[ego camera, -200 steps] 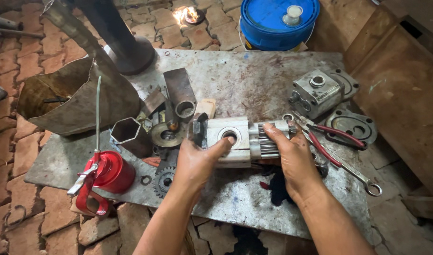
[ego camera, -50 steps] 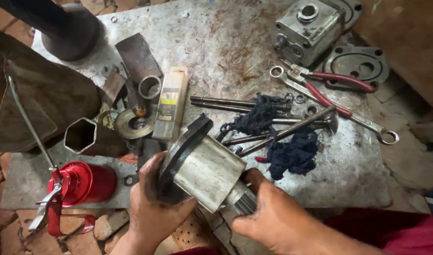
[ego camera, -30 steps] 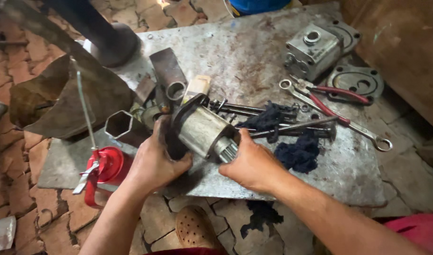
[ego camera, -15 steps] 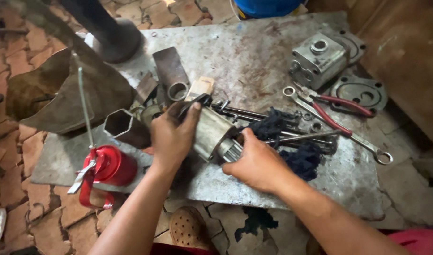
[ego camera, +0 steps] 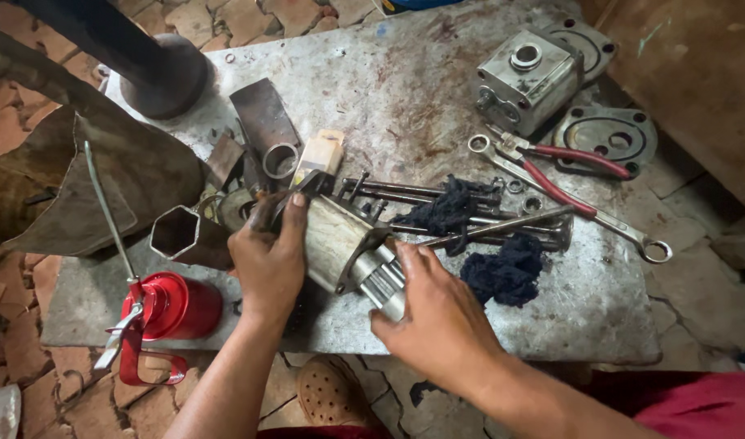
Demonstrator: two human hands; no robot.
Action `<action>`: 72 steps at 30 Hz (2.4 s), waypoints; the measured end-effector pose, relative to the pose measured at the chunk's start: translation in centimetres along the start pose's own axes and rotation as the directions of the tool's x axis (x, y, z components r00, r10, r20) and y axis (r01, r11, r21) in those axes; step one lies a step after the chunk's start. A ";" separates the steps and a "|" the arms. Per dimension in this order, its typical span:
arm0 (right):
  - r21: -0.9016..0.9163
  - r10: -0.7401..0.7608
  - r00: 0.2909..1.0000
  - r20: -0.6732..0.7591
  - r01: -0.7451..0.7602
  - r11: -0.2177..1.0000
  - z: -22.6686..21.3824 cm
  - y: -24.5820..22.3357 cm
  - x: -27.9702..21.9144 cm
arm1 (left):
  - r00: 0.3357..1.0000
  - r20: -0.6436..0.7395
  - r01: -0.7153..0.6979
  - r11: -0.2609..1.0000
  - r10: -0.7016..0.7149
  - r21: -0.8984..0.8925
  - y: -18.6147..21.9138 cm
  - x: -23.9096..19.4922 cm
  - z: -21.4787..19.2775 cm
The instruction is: The person disassembles and wipes down components of a hydraulic pump including the gear housing and end plates, using a cloth and various tools.
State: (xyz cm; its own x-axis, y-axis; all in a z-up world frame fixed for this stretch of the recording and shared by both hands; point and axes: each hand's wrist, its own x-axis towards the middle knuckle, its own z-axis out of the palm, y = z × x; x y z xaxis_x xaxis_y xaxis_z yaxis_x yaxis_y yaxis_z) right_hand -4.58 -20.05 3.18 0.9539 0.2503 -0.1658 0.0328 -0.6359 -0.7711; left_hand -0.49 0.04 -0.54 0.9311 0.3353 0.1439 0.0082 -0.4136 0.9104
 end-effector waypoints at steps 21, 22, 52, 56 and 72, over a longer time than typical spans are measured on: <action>0.323 0.107 0.994 -0.013 -0.097 0.942 2.7 0.8 -0.1 | 0.998 0.053 0.035 0.987 -0.027 -0.160 -2.0 0.7 -0.4; 0.306 0.116 0.993 0.014 -0.115 0.945 2.8 0.6 0.0 | 0.998 0.055 0.041 0.987 -0.033 -0.154 -2.1 0.8 -0.4; 0.345 0.119 0.992 0.040 -0.126 0.930 3.8 1.3 -0.7 | 0.996 0.046 0.087 0.990 -0.082 -0.107 -2.6 1.6 -0.9; 0.176 -0.200 0.946 -0.257 0.249 0.952 5.0 3.4 -0.6 | 0.994 0.043 0.108 0.986 -0.103 -0.128 -2.6 2.2 -0.9; 0.044 -0.283 0.941 -0.185 0.296 0.954 7.8 6.7 -0.1 | 0.989 0.044 0.148 0.986 -0.145 -0.082 -3.0 2.9 -0.9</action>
State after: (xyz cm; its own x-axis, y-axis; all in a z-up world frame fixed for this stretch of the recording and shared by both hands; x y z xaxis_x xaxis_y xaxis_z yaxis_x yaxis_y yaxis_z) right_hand -6.82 -18.66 -6.73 0.9434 0.2809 0.1762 0.3006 -0.5006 -0.8118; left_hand 1.85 3.05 -2.54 0.9351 0.3543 -0.0065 0.1160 -0.2889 0.9503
